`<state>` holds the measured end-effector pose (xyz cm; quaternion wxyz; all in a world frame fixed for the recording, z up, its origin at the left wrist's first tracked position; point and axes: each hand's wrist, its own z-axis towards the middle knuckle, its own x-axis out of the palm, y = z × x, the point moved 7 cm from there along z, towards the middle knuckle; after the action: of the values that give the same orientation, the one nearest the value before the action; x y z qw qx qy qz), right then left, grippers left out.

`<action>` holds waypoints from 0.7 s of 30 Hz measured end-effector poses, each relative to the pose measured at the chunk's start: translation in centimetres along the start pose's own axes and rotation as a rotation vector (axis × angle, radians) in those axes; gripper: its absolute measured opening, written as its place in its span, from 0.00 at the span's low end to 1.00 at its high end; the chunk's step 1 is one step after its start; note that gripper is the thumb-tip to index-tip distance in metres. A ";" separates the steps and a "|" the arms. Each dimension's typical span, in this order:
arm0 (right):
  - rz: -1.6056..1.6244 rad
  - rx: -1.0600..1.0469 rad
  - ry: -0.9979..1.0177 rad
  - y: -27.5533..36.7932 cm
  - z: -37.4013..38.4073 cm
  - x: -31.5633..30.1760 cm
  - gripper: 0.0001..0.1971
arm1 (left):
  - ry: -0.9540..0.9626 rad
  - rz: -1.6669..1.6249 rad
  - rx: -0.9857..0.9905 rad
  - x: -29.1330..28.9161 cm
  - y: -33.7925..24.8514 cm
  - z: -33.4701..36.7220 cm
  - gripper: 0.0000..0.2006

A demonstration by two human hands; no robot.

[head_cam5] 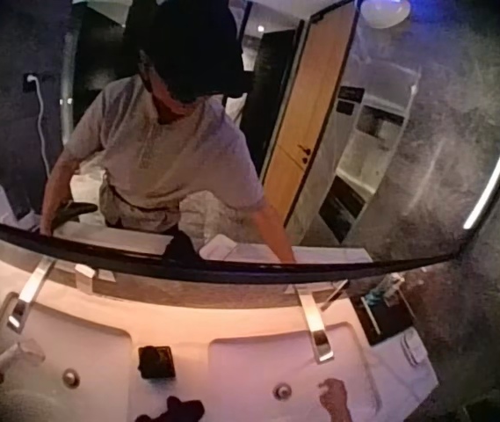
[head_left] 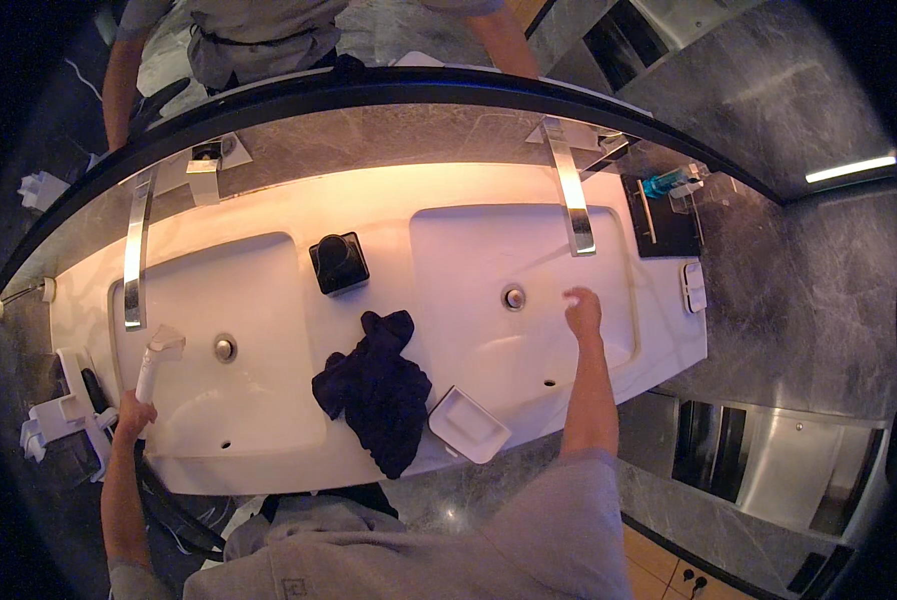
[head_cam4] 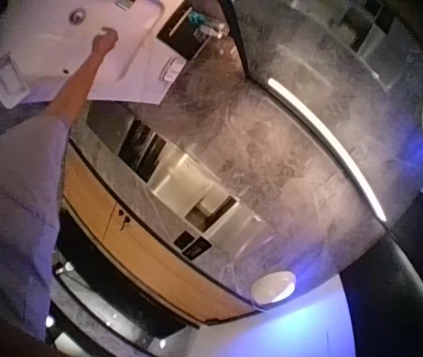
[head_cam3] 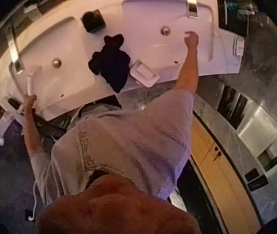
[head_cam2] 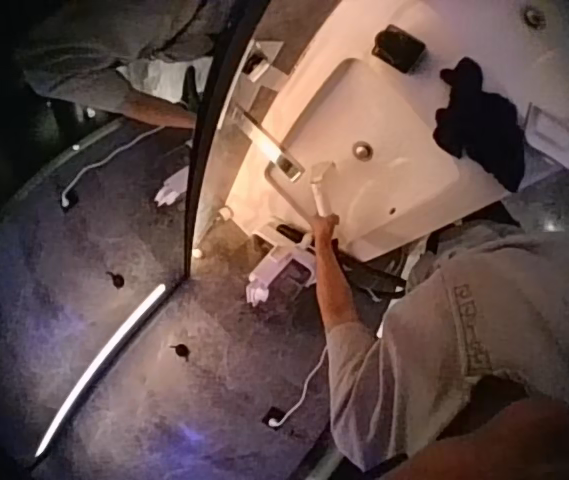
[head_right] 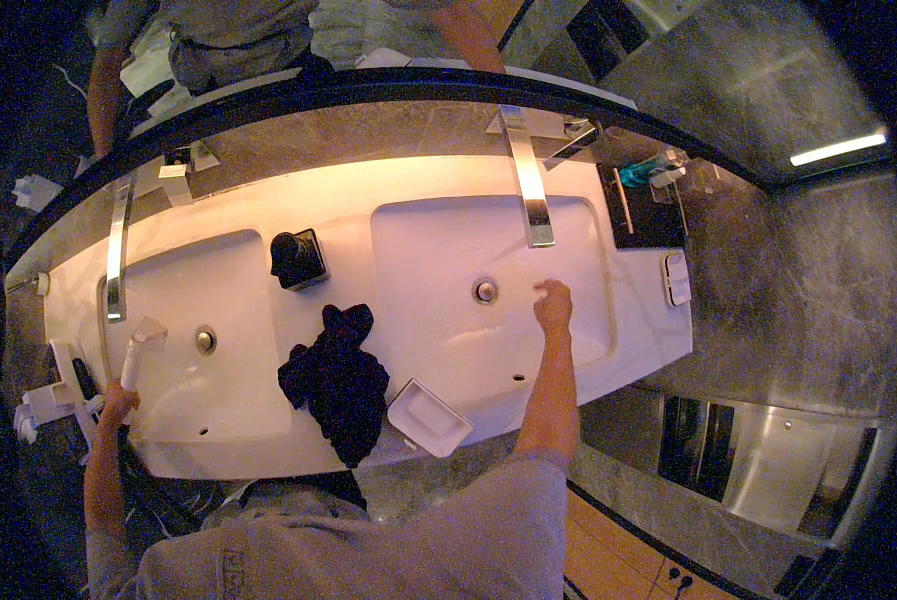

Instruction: The person uses a handheld steam cleaner to clean a bathroom sink and countertop, then wipes the surfaces with a dark cloth. They plug in the device, operate the steam nozzle over the sink basin and faucet, and finish by wiping down the sink and surrounding counter.

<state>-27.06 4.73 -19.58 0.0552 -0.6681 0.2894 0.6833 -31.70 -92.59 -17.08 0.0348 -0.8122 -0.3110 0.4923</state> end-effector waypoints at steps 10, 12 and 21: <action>0.474 0.141 -0.214 1.9 0.4 -4.7 0.11 | -0.035 0.109 -0.022 -0.2 -0.3 -0.4 0.07; 0.549 0.160 -0.207 1.5 0.6 -4.7 0.09 | -0.040 0.122 -0.006 -0.1 -1.3 -0.6 0.07; 0.918 0.300 0.308 7.7 2.1 -6.8 0.12 | -0.063 -0.012 -0.017 -0.1 -0.9 -0.8 0.07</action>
<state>-31.77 1.43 -10.80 -0.1989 -0.5496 0.6532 0.4813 -31.47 -91.70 -16.28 0.0209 -0.7946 -0.3209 0.5149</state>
